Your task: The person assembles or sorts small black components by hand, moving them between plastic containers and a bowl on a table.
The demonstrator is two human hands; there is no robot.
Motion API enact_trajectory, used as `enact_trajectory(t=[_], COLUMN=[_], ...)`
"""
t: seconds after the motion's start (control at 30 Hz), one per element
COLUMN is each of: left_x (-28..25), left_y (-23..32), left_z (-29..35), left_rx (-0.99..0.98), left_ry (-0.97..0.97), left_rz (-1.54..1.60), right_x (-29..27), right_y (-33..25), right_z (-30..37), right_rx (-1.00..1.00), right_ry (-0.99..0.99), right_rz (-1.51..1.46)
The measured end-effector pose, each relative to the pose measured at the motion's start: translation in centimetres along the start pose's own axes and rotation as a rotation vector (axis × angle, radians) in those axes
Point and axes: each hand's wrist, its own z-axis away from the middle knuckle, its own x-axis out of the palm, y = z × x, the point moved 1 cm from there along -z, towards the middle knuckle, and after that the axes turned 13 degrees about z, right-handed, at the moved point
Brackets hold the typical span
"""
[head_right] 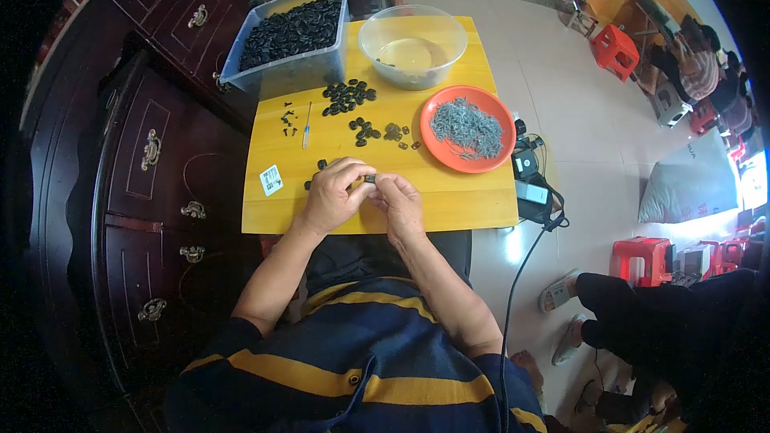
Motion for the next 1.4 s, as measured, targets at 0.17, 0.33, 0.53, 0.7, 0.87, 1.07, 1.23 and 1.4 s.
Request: enact_trajectory(t=[0.17, 0.33, 0.53, 0.7, 0.87, 1.07, 1.23, 1.4], left_x=[0.2, -0.5, -4.4, -4.3, -2.2, -0.5, 0.3, 1.5], left_y=[0.3, 1.1, -2.1, -5.4, -6.2, -4.9, -4.3, -2.2], left_z=[1.3, 3.7, 5.9, 5.3, 4.4, 4.4, 6.1, 8.9], left_rx=[0.0, -0.147, -0.101, -0.202, -0.26, -0.215, -0.126, -0.068], left_ry=[0.011, -0.061, 0.052, -0.06, -0.178, -0.194, -0.265, -0.294], left_rz=[-0.008, 0.164, 0.022, -0.304, -0.458, -0.45, -0.37, -0.354], right_x=[0.3, -0.4, -1.2, -1.5, -1.7, -2.1, -1.8, -2.1], right_y=[-0.1, 0.9, 1.9, 5.9, 8.8, 9.0, 9.6, 10.2], right_z=[1.3, 2.8, 6.3, 5.8, 3.9, 2.8, 2.5, 2.6], right_rx=[0.084, 0.136, 0.384, 0.668, 0.697, 0.774, 0.775, 0.741], right_ry=[-0.078, -0.207, -0.548, -0.714, -0.662, -0.547, -0.492, -0.557], right_rz=[-0.008, 0.019, 0.15, 0.2, 0.135, -0.177, -0.347, -0.495])
